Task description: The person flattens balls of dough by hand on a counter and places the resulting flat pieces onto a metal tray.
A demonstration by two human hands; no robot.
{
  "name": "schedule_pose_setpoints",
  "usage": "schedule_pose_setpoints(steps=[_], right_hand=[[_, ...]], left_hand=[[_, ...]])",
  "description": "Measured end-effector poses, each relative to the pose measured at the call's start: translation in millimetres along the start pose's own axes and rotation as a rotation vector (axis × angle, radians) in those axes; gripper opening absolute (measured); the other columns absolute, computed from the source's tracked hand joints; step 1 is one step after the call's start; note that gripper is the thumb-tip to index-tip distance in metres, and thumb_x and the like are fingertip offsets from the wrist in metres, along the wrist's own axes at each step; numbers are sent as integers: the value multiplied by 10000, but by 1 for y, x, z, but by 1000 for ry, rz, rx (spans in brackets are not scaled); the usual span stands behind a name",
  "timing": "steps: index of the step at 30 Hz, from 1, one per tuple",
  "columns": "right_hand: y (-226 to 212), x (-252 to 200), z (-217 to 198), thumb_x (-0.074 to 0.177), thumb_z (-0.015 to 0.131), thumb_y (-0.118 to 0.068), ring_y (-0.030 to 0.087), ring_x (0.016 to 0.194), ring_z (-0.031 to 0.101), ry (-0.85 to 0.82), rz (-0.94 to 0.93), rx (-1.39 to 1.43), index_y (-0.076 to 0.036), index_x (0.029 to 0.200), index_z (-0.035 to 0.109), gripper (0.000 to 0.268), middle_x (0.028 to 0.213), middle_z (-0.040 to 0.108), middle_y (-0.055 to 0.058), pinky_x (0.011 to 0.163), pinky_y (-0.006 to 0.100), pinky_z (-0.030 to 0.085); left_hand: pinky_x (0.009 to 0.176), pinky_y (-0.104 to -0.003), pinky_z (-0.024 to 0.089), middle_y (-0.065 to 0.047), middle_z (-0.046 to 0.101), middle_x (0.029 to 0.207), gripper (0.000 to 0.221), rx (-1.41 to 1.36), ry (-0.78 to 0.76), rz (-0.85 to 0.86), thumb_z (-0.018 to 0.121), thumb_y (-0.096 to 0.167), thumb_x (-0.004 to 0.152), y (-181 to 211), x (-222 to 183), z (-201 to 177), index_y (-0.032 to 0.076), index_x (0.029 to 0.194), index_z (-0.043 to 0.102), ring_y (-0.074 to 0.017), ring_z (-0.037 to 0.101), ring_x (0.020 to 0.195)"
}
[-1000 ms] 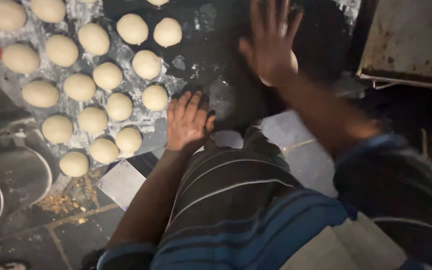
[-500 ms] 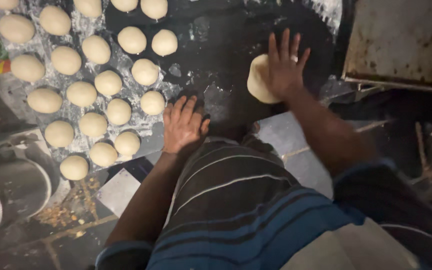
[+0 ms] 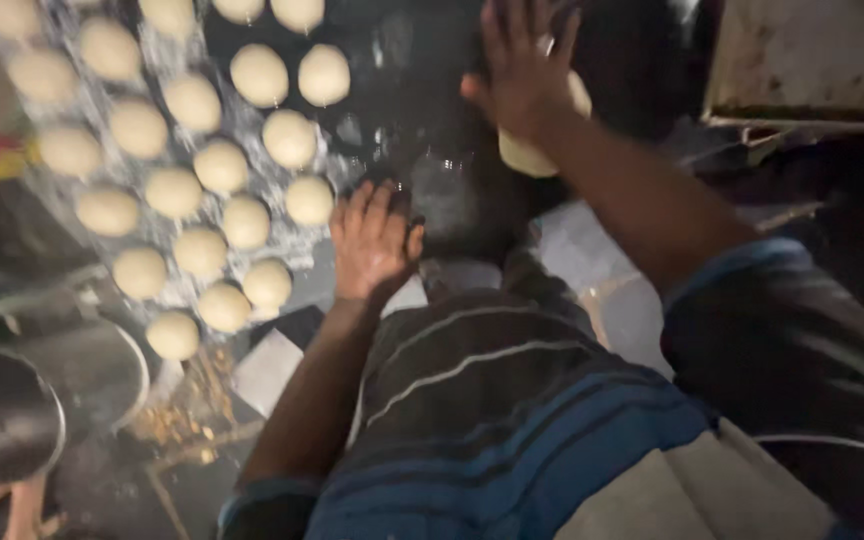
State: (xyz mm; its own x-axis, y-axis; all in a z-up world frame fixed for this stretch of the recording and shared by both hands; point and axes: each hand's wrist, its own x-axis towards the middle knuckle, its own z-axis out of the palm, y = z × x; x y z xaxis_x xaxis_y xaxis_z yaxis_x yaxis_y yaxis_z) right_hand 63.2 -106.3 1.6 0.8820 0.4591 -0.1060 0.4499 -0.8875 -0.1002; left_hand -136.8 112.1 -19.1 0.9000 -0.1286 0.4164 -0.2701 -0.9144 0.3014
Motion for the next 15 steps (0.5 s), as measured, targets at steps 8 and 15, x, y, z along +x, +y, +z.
schedule_pose_setpoints(steps=[8,15], right_hand=[[3,-53,21,993,438,-649,469,1571,26,-145,-97,131,11,1623,103,972,1695,11,311,1235,622,88],[71,-25,37,1054,420,-603,441,1614,91,-124,-272,133,18,1652,132,910,1726,102,282,1271,601,129]], left_hand=[[1087,-603,369,-142,604,1399,331,-4,38,54,743,302,893,-5,6,4,73,1131,715,-376,510,1336],[1116,-589,347,-129,597,1414,400,45,4,-14,735,310,902,-2,5,5,69,1220,723,-362,482,1363]])
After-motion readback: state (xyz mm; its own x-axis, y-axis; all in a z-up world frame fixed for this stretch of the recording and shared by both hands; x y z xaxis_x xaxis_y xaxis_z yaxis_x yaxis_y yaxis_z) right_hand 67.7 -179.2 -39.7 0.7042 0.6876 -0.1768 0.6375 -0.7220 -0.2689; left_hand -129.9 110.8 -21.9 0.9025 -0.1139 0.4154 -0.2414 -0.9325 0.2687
